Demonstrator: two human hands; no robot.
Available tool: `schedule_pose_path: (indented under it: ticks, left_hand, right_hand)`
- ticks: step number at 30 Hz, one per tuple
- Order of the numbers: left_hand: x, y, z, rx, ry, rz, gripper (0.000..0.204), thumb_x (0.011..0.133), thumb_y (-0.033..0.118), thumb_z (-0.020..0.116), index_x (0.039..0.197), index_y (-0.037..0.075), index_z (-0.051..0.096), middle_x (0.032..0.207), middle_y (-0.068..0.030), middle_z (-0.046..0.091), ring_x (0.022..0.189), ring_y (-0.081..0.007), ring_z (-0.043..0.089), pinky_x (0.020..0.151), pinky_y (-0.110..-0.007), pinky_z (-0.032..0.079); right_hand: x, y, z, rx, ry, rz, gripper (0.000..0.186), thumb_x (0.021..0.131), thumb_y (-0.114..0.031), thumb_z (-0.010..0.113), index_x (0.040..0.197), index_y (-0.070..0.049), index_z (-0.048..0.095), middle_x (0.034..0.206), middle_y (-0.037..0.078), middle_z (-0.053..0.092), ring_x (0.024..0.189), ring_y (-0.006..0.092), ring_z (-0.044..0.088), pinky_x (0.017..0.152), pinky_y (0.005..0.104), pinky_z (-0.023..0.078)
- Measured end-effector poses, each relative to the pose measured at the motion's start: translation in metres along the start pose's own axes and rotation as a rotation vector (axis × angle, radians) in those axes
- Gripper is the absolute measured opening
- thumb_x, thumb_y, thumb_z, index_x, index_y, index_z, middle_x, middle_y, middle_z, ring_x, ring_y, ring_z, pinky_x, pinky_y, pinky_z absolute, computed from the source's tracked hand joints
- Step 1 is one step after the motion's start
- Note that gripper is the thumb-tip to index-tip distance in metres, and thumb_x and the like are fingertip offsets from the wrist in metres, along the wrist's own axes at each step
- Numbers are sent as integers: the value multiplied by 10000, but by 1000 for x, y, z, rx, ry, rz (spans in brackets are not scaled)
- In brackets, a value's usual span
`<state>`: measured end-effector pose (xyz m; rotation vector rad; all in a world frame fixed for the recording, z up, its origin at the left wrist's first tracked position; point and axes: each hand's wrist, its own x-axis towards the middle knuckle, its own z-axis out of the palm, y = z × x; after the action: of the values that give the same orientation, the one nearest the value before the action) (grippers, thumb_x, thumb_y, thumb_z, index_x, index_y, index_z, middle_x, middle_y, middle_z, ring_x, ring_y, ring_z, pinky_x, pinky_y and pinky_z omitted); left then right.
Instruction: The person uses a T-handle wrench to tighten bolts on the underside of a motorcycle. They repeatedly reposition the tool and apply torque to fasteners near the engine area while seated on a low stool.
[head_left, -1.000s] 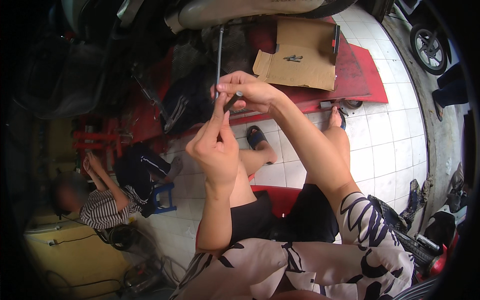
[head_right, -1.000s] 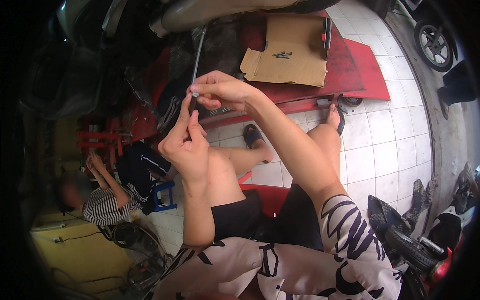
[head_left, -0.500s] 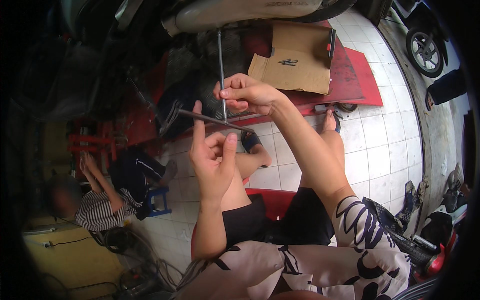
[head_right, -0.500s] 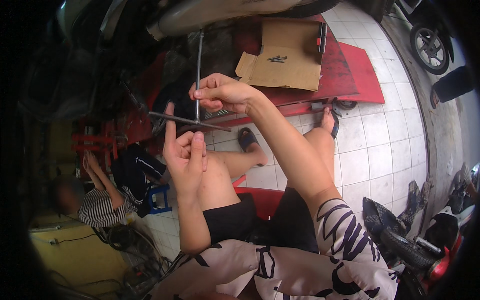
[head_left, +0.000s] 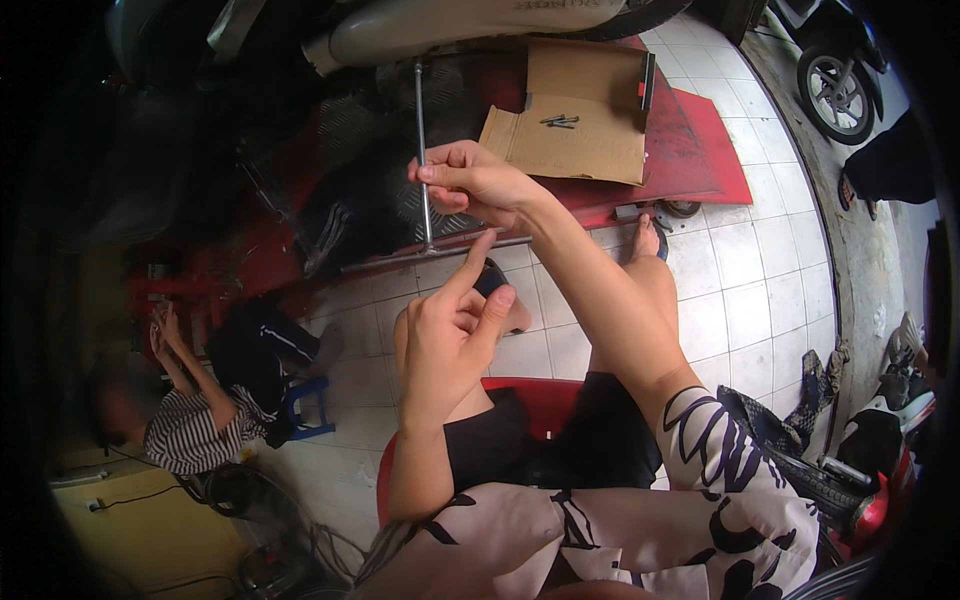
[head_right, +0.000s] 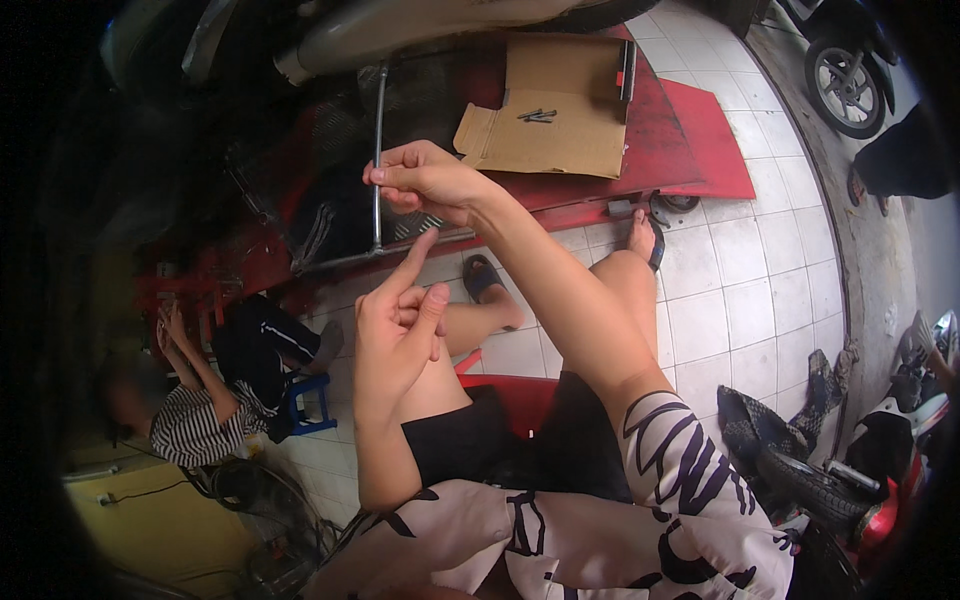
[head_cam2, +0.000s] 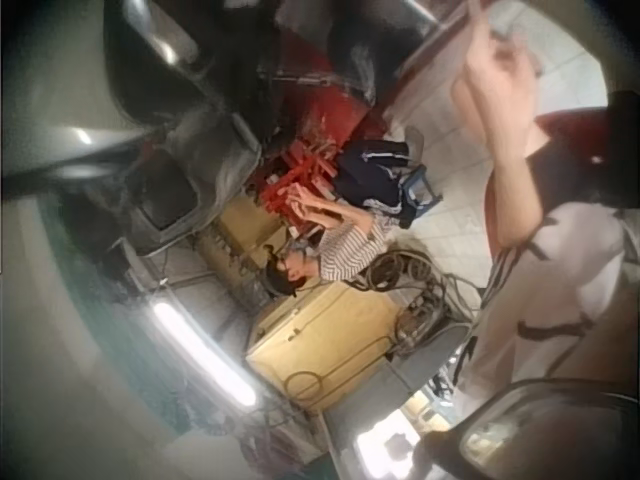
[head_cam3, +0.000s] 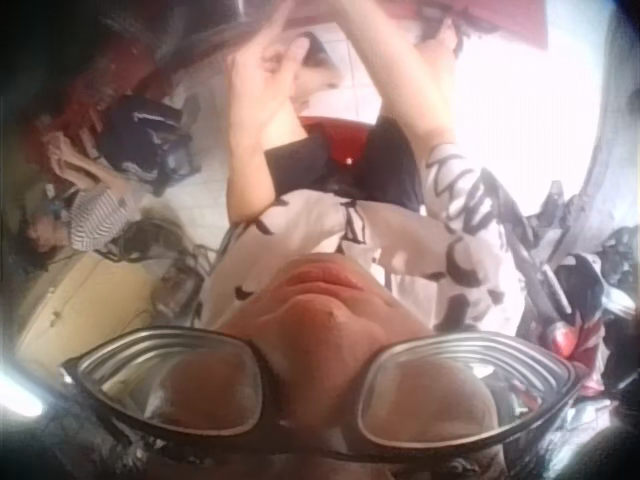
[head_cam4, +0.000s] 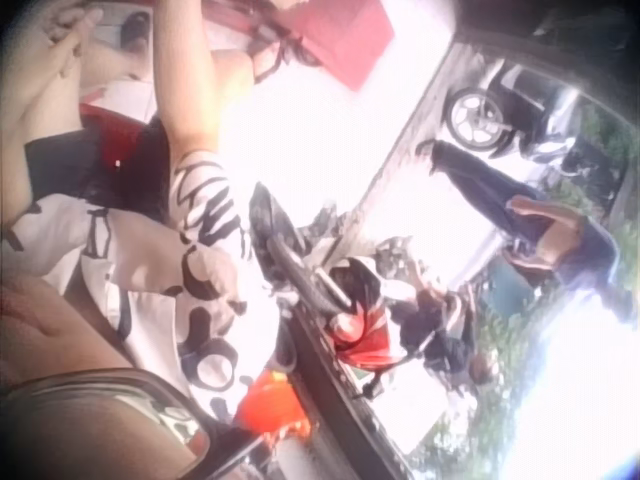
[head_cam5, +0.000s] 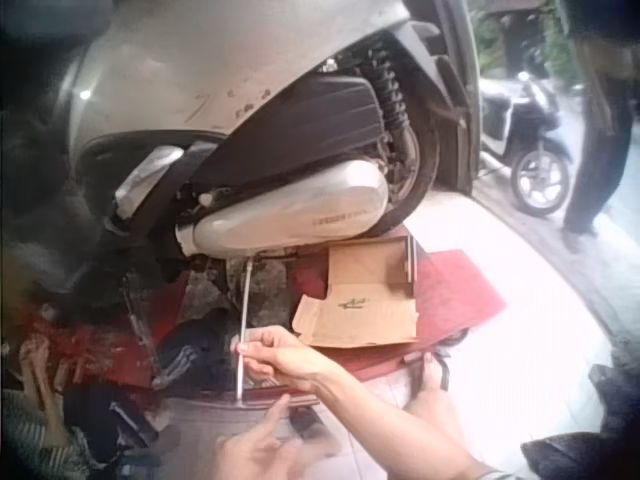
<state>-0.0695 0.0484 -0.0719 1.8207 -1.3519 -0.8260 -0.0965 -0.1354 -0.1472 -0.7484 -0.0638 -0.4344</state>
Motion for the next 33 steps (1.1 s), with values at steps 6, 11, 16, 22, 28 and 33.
schedule_pose_path:
  ticks: [6, 11, 16, 22, 28, 33]
  left_hand:
    - [8, -30, 12, -338, 261, -132, 535, 990, 223, 501, 1444, 31, 291, 673, -42, 546, 462, -43, 458, 435, -168, 352]
    - [5, 2, 26, -498, 244, 90, 507, 1022, 239, 405, 1477, 84, 241, 662, -14, 468, 493, -8, 404, 403, -141, 321]
    - [13, -2, 50, -372, 48, 177, 578, 1023, 291, 396, 1500, 75, 149, 700, -57, 525, 545, -60, 467, 419, -170, 389]
    - [16, -50, 18, -720, -155, 97, 473, 1002, 265, 407, 1382, -9, 344, 845, -120, 606, 688, -162, 576, 580, -264, 492]
    - [16, -81, 35, -1602, -228, -13, 505, 988, 398, 391, 1248, -23, 495, 907, -109, 604, 752, -234, 565, 601, -274, 447]
    - [35, -64, 41, -1682, -204, -28, 536, 979, 395, 412, 1304, -32, 419, 1119, -170, 568, 1012, -285, 546, 796, -340, 480]
  right_hand:
    - [-3, -7, -20, 119, -27, -75, 180, 931, -140, 587, 971, 34, 569, 628, -4, 500, 517, 39, 417, 482, 189, 310]
    - [-20, -3, -23, 49, -3, -98, 179, 924, -136, 593, 981, 32, 577, 645, -2, 523, 529, 45, 441, 498, 195, 352]
    - [-32, -5, -26, -17, -9, -155, 181, 923, -139, 595, 981, 31, 578, 647, -1, 524, 530, 46, 442, 497, 194, 353]
    - [-34, -5, -29, -58, 5, -166, 184, 921, -143, 597, 980, 30, 578, 648, -1, 526, 531, 47, 444, 497, 193, 354]
    - [-34, -2, -33, -112, 32, -139, 186, 920, -147, 600, 979, 28, 579, 650, -1, 527, 532, 48, 446, 497, 192, 354]
    - [-38, -5, -32, -139, 29, -145, 188, 919, -150, 602, 978, 27, 580, 651, -1, 528, 533, 49, 447, 497, 192, 355]
